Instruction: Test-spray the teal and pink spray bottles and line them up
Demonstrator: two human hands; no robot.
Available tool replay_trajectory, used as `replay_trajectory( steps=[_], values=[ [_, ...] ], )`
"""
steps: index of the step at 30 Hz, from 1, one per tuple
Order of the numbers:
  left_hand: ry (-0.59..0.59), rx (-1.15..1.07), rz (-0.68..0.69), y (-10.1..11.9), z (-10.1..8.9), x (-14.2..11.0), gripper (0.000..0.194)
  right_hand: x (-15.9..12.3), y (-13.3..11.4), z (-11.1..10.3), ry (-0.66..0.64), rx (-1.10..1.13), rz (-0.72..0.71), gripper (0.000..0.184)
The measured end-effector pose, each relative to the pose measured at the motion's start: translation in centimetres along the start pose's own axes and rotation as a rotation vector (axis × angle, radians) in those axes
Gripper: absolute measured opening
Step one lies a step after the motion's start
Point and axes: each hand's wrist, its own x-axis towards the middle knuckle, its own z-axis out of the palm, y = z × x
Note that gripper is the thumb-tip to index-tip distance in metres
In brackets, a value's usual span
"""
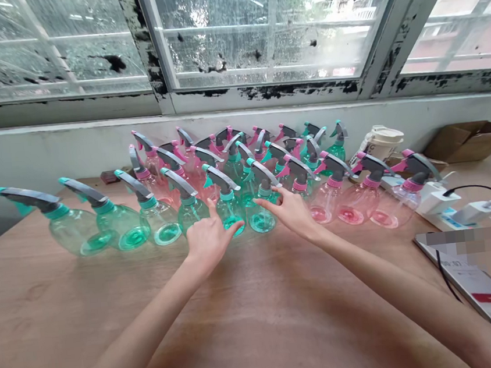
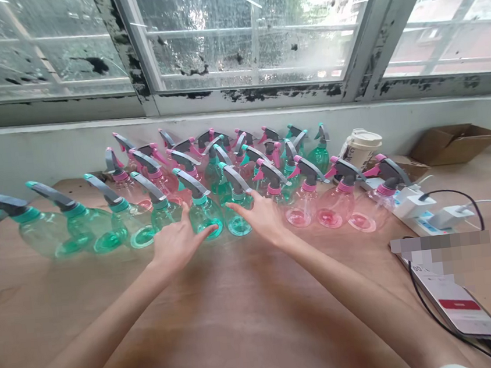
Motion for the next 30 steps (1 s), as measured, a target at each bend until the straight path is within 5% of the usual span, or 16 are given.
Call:
replay_trajectory(
  steps=[5,11,15,19,25,30],
  values=[
    [0.07,-0.01,0.013,-0.2,0.4,-2.6,0.093,-0.7,-0.6,-0.1,0.029,-0.143,0.021,0.069],
    [0.082,-0.275,0.143,0.1,1.8,-6.3,0.053,-3.5,-0.9,-1.5,-0.008,-0.265,-0.025,0.059],
    [0.143,-0.607,0.382,0.8,3.8,-7.4,0.077,-6.9,-0.6,-2.7,-0.052,-0.272,-0.119,0.055],
    [0.014,-0.92,0.59,2.4,5.4,-8.4,0.086,-10.0,0.2,-4.5,-0.154,-0.136,-0.258,0.05],
    [-0.077,-1.084,0.67,5.1,6.3,-10.0,0.091,-10.7,1.7,-6.9,-0.161,0.039,-0.394,0.052],
    [-0.076,-1.089,0.738,6.9,7.1,-9.8,0.098,-10.6,2.2,-6.7,-0.184,0.376,-0.39,0.055]
  ],
)
